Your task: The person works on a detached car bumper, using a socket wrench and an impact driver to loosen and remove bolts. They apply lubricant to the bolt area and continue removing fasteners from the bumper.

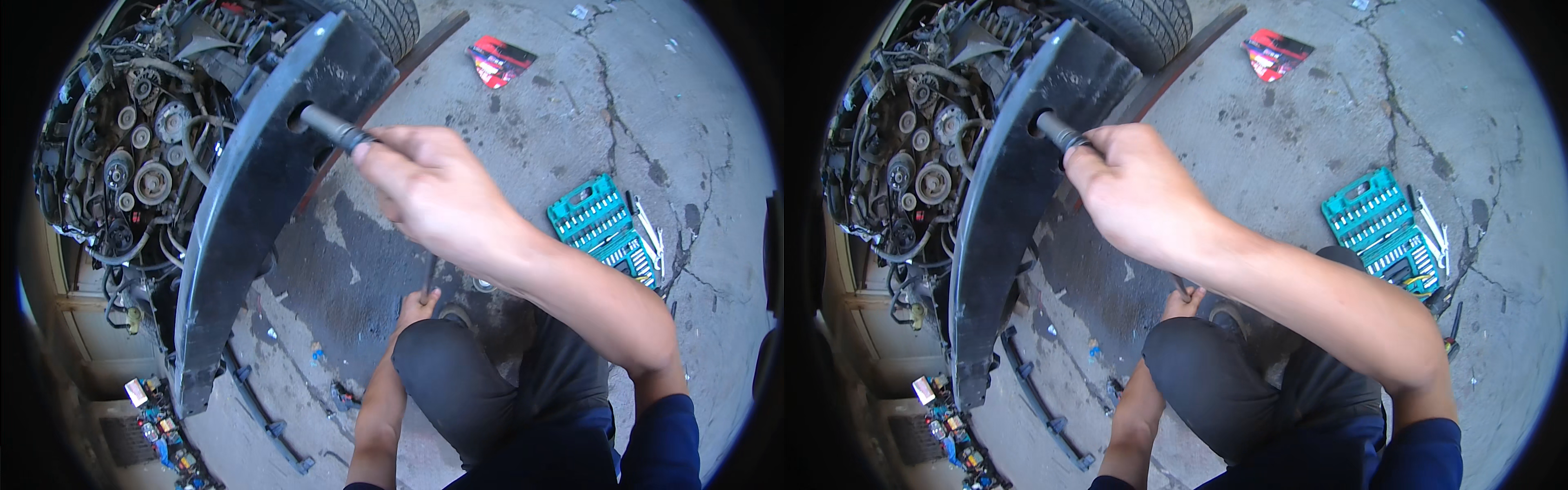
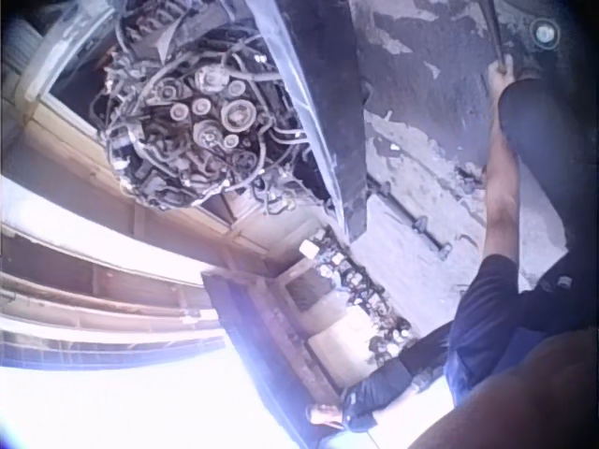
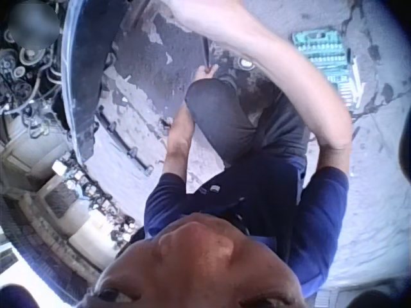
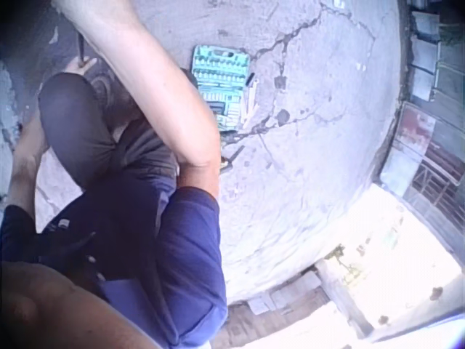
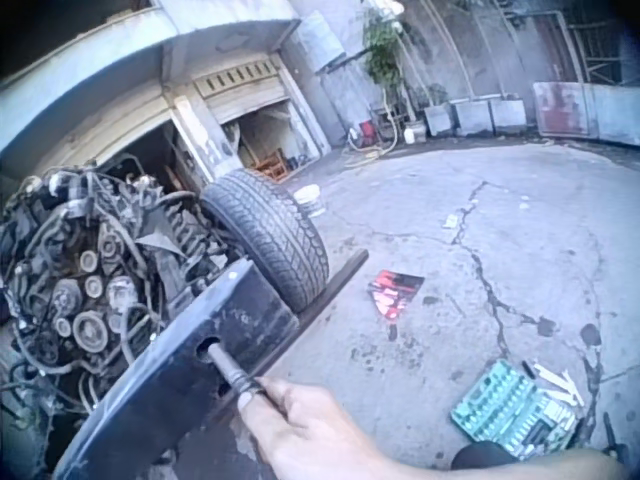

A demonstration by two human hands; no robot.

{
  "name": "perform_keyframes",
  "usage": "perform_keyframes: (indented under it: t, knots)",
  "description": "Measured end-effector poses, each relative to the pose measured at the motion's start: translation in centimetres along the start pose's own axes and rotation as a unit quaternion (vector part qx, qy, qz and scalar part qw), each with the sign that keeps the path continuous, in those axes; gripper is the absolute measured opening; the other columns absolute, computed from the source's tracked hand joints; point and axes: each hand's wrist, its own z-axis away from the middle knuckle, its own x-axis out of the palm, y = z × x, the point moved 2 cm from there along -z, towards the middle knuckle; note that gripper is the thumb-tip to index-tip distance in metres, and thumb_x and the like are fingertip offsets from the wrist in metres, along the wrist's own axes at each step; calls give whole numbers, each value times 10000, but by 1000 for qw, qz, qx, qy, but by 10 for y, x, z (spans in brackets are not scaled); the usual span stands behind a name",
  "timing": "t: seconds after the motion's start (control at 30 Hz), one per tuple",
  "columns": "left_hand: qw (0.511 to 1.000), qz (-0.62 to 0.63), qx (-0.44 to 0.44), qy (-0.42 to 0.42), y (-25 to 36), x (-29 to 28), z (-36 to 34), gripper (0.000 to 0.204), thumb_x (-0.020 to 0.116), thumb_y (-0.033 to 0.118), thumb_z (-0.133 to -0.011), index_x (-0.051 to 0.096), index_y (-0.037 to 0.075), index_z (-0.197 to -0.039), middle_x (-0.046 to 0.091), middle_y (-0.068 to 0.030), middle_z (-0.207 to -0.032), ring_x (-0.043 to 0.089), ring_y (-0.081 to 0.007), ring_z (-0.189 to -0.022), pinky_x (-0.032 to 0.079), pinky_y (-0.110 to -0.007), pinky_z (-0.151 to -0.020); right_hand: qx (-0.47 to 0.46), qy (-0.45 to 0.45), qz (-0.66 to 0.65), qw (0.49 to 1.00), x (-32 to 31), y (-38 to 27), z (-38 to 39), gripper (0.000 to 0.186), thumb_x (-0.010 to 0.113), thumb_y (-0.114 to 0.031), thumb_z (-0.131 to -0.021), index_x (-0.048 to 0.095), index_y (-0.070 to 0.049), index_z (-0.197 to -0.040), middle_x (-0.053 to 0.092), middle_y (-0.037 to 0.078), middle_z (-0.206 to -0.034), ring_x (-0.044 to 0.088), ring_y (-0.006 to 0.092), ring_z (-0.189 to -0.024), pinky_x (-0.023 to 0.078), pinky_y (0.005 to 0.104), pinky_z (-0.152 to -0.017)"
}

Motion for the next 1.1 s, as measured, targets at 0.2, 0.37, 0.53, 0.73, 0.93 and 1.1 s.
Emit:
perform_keyframes:
  t: [0.2,0.37,0.53,0.73,0.93,1.1]
  knots:
    - [988,-109,44,99,-52,-11,83,316,669,300,-925,644,7,-809,575,-216,-632,619,-306,-571,469,-431,-572,82,29,-161,983,-49,44,34,246,532,-243,-1030,584,-13,-960,458,-32,-625,414,60,-521,342,267,-467]
    - [993,-78,-84,21,-54,-23,145,232,764,191,-856,664,20,-735,622,-115,-574,641,-163,-545,457,-372,-514,164,6,-259,952,-54,122,58,240,530,-254,-1052,571,-18,-1072,430,-44,-644,412,62,-539,355,251,-497]
    - [994,97,36,-29,4,-16,161,169,775,136,-888,666,9,-863,655,-76,-700,553,-98,-644,446,-303,-596,11,-89,190,978,-44,162,66,461,460,-345,-1064,546,34,-1312,577,153,-975,583,237,-864,456,395,-745]
    - [931,319,177,18,19,-13,157,576,572,538,-981,559,-3,-783,585,-99,-752,503,-154,-640,363,-307,-560,-75,-164,323,929,-65,176,60,664,486,-500,-1023,493,64,-1372,563,234,-1222,555,370,-1121,443,460,-1013]
    - [903,387,150,111,8,-20,166,661,570,638,-924,482,20,-708,480,-73,-647,409,-143,-565,278,-294,-522,132,-61,516,844,-161,238,82,1224,953,-284,-622,201,-31,-1553,367,241,-1502,431,429,-1358,370,472,-1156]
    - [900,405,134,89,13,-32,173,754,487,761,-893,512,23,-739,386,-27,-561,332,-131,-498,244,-300,-477,125,-109,477,863,-173,319,92,1152,957,-206,-591,288,-27,-1511,426,223,-1476,447,405,-1352,394,428,-1133]
